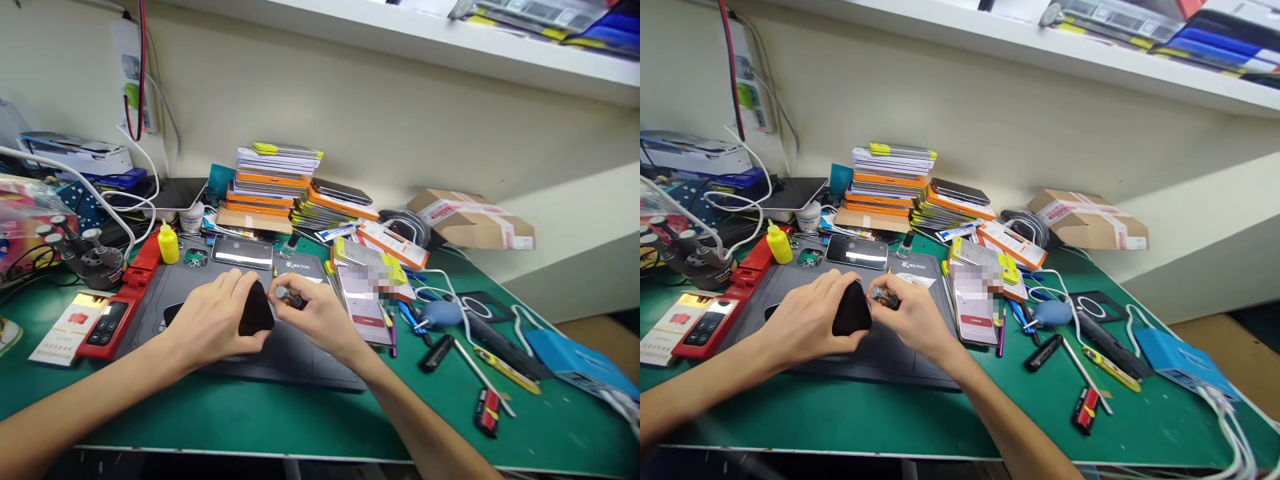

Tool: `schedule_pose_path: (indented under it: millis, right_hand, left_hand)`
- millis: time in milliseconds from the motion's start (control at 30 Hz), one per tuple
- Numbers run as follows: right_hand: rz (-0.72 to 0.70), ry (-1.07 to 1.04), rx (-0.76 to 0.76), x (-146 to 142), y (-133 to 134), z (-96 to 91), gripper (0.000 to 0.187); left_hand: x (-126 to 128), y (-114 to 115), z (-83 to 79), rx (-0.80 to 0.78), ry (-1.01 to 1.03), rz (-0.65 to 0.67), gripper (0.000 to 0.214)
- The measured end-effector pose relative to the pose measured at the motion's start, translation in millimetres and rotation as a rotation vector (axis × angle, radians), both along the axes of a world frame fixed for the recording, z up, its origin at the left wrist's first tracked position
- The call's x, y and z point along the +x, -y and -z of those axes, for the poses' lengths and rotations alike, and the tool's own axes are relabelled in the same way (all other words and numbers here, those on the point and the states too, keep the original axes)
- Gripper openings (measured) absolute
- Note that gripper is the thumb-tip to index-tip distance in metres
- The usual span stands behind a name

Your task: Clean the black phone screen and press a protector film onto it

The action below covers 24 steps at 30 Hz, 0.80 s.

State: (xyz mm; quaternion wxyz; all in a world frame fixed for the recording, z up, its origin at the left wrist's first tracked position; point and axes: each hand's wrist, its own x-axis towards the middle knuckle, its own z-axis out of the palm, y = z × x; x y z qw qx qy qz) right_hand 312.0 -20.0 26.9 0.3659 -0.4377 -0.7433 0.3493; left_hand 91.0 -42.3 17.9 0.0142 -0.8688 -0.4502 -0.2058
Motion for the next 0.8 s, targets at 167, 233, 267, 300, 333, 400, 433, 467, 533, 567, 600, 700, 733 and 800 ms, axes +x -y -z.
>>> schedule_pose_path:
  millis: [167,233,267,300,333,400,433,467,533,567,600,700,733,800]
  right_hand:
    - [-0.107,-0.003,-0.050,4.3,-13.2,2.4,0.011]
    - [-0.136,-0.009,-0.059,5.8,-15.8,3.4,0.011]
    - [-0.147,-0.013,-0.063,6.4,-16.5,4.0,0.011]
    - [-0.156,-0.019,-0.066,6.9,-16.8,4.6,0.010]
    - [-0.164,-0.028,-0.071,7.2,-17.1,5.2,0.010]
    - [-0.182,-0.051,-0.085,7.4,-17.4,5.8,0.009]
    - [-0.191,-0.066,-0.095,7.3,-17.5,5.9,0.009]
    - [-0.200,-0.083,-0.108,7.1,-17.6,5.9,0.009]
    - [-0.219,-0.119,-0.145,7.0,-17.6,6.4,0.010]
    - [-0.230,-0.137,-0.168,7.2,-17.5,7.2,0.011]
    - [-0.238,-0.155,-0.195,7.6,-17.4,8.4,0.012]
    - [-0.219,-0.230,-0.276,9.9,-16.4,13.6,0.016]
    - [-0.187,-0.268,-0.295,10.9,-15.9,14.9,0.021]
    - [-0.105,-0.355,-0.314,12.6,-13.9,14.6,0.033]
  left_hand:
    - [-1.2,-0.6,-7.0,-0.055,-0.088,-0.001,0.062]
    - [-1.9,-1.4,-11.6,-0.092,-0.136,-0.004,0.062]
    - [-2.2,-2.0,-14.1,-0.105,-0.155,0.001,0.061]
    - [-2.4,-2.6,-16.6,-0.115,-0.172,0.008,0.060]
    - [-2.5,-3.2,-19.1,-0.122,-0.187,0.017,0.059]
    - [-2.4,-4.1,-23.7,-0.138,-0.207,0.034,0.058]
    - [-2.3,-4.4,-25.5,-0.145,-0.209,0.041,0.057]
    - [-2.2,-4.5,-26.9,-0.151,-0.206,0.045,0.056]
    - [-2.1,-4.2,-28.0,-0.161,-0.190,0.052,0.054]
    - [-2.1,-4.0,-27.7,-0.164,-0.182,0.056,0.054]
    - [-2.3,-3.8,-26.8,-0.167,-0.178,0.060,0.054]
    - [-3.6,-4.7,-21.9,-0.162,-0.186,0.068,0.059]
    - [-4.3,-5.5,-20.1,-0.155,-0.189,0.071,0.061]
    - [-6.1,-7.0,-17.3,-0.135,-0.177,0.077,0.065]
